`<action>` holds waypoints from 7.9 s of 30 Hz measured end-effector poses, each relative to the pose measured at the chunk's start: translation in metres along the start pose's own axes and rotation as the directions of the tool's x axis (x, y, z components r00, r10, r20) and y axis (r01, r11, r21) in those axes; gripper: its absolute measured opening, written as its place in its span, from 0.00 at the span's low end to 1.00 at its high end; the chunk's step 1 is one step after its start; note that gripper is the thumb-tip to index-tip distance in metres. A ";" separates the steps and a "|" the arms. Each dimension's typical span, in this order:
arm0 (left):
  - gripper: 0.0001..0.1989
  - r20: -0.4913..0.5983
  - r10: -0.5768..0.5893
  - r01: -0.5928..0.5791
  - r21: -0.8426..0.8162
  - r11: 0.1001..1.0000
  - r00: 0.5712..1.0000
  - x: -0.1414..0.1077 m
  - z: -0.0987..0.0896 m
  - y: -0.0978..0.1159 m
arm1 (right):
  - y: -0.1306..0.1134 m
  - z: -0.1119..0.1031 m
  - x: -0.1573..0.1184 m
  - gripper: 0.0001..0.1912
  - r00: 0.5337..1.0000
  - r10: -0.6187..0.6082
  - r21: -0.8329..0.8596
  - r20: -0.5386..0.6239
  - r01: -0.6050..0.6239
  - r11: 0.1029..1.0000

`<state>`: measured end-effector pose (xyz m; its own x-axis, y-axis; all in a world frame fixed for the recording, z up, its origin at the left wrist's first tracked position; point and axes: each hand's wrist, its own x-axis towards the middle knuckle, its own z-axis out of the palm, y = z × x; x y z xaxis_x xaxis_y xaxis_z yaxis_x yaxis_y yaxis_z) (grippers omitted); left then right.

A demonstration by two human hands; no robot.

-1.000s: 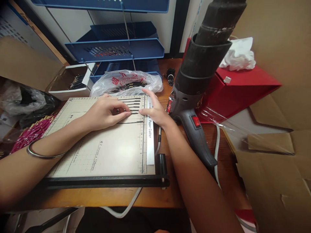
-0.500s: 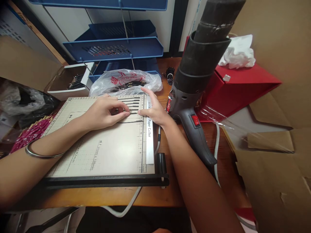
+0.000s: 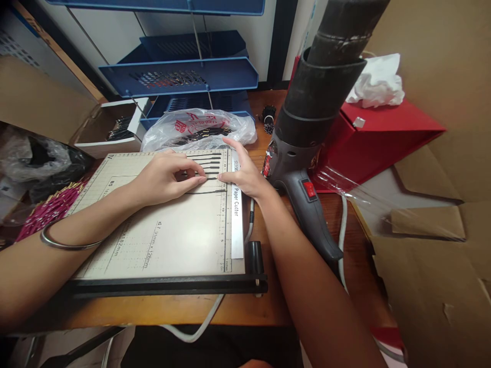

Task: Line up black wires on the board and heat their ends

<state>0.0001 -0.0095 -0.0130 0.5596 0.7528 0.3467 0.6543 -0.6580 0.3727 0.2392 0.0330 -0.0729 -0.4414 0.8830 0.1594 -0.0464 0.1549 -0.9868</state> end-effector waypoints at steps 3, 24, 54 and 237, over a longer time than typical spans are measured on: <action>0.11 -0.003 0.000 0.000 0.007 1.000 1.000 0.000 0.000 0.000 | -0.002 0.001 0.000 0.53 1.000 0.019 0.013 -0.011 -0.019 1.000; 0.08 -0.061 0.035 -0.037 -0.027 0.999 0.998 0.001 0.004 0.000 | 0.005 0.000 0.003 0.49 0.999 -0.034 -0.012 -0.015 0.033 0.999; 0.09 0.003 0.030 -0.030 0.024 0.999 1.000 0.002 -0.002 0.000 | -0.002 -0.002 -0.001 0.48 1.000 -0.027 -0.069 0.009 0.027 0.997; 0.11 0.128 0.092 -0.090 -0.016 0.996 0.988 -0.001 -0.004 0.016 | 0.002 -0.002 0.003 0.44 0.999 -0.040 -0.055 -0.002 0.040 0.998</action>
<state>0.0084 -0.0211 -0.0040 0.6777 0.6854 0.2663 0.5927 -0.7235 0.3539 0.2392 0.0368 -0.0740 -0.4376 0.8769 0.1990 -0.0150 0.2142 -0.9767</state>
